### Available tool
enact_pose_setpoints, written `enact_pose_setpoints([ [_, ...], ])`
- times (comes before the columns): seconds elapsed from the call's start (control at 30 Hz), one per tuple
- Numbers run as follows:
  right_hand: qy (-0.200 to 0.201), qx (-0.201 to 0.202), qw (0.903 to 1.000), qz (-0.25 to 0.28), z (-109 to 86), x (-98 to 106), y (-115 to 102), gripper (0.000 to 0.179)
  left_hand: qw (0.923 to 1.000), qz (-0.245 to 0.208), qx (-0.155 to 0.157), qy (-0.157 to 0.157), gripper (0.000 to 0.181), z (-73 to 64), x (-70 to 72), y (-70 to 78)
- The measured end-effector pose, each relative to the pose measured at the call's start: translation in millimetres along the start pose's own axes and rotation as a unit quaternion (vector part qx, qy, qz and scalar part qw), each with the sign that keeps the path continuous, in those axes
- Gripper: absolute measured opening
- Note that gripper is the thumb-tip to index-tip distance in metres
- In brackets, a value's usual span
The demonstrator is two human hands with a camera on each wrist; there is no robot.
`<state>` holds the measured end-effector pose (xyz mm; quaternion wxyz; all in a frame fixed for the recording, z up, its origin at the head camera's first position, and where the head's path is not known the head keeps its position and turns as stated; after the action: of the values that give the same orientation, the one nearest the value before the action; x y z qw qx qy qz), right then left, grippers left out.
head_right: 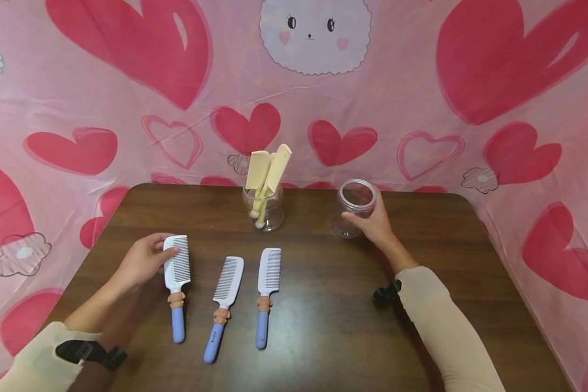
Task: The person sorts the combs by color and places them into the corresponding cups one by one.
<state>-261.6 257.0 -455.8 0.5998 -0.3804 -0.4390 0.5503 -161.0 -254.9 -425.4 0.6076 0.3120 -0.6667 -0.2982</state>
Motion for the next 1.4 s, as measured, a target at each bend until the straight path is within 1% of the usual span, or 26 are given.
enact_pose_setpoints([
  [0.1, -0.008, 0.003, 0.9999, 0.011, 0.4, 0, 0, 0.082, 0.9996, -0.017, -0.010, 0.021, 0.041, 1.1, 8.9, 8.6],
  [0.2, -0.014, 0.001, 0.9998, 0.016, 0.4, -1, 0, 0.083, 0.9978, -0.050, -0.024, 0.037, 0.041, 2.7, 15.8, 19.6],
  [0.27, -0.014, -0.002, 0.9998, 0.011, -0.1, -1, 0, 0.083, 0.9965, -0.059, -0.039, 0.046, 0.040, 4.1, 19.4, 28.1],
  [0.4, -0.014, -0.007, 0.9998, 0.015, -0.7, -1, 0, 0.083, 0.9949, -0.060, -0.064, 0.050, 0.040, 6.8, 26.9, 49.2],
  [0.5, -0.013, -0.010, 0.9998, 0.015, -0.3, -1, -1, 0.083, 0.9927, -0.071, -0.083, 0.051, 0.039, 10.0, 31.4, 68.6],
  [0.6, -0.010, -0.015, 0.9998, 0.004, -0.2, 0, -3, 0.083, 0.9885, -0.096, -0.105, 0.051, 0.035, 15.6, 32.1, 90.0],
  [0.67, -0.009, -0.017, 0.9998, 0.001, -0.1, 1, -3, 0.083, 0.9855, -0.103, -0.125, 0.051, 0.034, 19.7, 31.1, 104.7],
  [0.77, -0.012, -0.016, 0.9998, 0.006, 0.0, 1, -3, 0.083, 0.9806, -0.112, -0.153, 0.050, 0.031, 26.1, 28.2, 124.9],
  [0.87, -0.018, -0.010, 0.9997, 0.015, 0.6, 0, -2, 0.082, 0.9746, -0.134, -0.174, 0.046, 0.029, 32.7, 24.0, 141.8],
  [1.0, -0.021, -0.007, 0.9997, 0.010, 0.5, -1, -1, 0.083, 0.9634, -0.185, -0.189, 0.043, 0.027, 43.0, 16.2, 159.8],
  [1.17, -0.022, -0.005, 0.9997, 0.014, 0.8, 0, 0, 0.083, 0.9477, -0.246, -0.195, 0.059, 0.026, 54.1, 5.8, 177.9],
  [1.3, -0.025, -0.002, 0.9995, 0.020, 1.4, 1, 0, 0.082, 0.9258, -0.317, -0.195, 0.065, 0.023, 61.2, -4.4, 193.1],
  [1.4, -0.022, -0.003, 0.9997, 0.007, 0.8, 2, 0, 0.082, 0.9094, -0.362, -0.194, 0.066, 0.019, 66.0, -14.8, 205.8],
])
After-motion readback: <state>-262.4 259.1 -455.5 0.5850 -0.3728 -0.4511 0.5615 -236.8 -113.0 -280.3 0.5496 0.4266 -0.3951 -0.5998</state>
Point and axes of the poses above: each hand's wrist, its own z-axis towards the middle knuckle, its own x-axis out of the back of the hand, y = z × x, the point moved 2 cm from there along z, towards the middle knuckle
